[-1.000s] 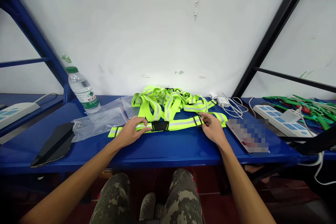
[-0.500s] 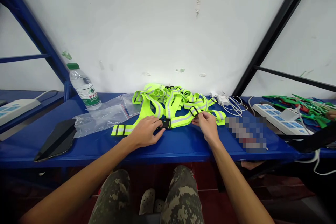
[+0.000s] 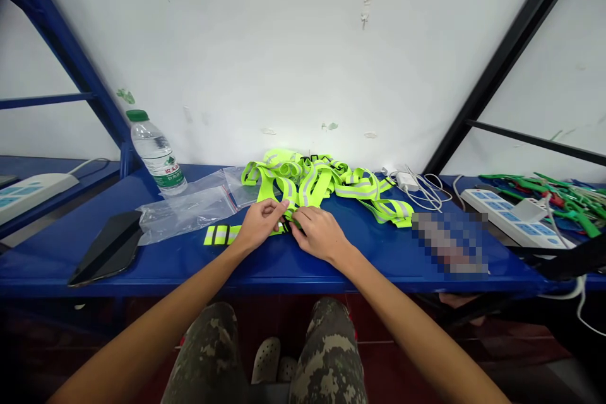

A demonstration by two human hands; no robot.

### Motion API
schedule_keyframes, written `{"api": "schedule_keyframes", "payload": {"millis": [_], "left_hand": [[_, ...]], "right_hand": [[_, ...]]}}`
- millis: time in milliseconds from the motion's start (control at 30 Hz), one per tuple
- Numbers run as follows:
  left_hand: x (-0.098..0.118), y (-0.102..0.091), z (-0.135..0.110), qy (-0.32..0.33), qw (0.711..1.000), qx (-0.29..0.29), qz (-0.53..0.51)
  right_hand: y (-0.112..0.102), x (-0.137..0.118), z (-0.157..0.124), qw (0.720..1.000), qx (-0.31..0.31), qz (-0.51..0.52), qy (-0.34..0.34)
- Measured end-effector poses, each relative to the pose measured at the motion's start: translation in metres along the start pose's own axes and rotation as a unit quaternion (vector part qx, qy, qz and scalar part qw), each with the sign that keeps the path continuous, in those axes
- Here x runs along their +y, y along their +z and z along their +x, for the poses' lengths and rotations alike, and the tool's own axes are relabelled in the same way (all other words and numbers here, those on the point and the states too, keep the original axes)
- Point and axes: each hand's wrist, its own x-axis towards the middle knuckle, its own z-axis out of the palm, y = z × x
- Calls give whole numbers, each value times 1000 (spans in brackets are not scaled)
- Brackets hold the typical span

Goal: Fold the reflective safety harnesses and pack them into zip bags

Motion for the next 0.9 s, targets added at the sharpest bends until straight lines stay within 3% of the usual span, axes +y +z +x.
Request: {"api": "schedule_keyframes", "payload": {"millis": [133, 333, 533, 633, 800, 900], "left_hand": [[-5, -1, -4, 35, 989, 46, 139], [-4, -4, -13, 62, 963, 5, 262], [4, -15, -28, 135, 879, 17, 457], [12, -40, -35, 140, 839, -49, 524], [37, -81, -37, -20, 799, -236, 553], [52, -92, -35, -71, 766, -287, 571]], "right_hand": [[5, 9, -8, 998, 22, 37, -38], [6, 9, -7, 999, -17, 40, -13], [3, 0, -4, 997, -63, -15, -36], [3, -3, -4, 997, -66, -32, -39], [4, -6, -4, 996, -75, -40, -30], [3, -9, -6, 996, -78, -48, -25]]}}
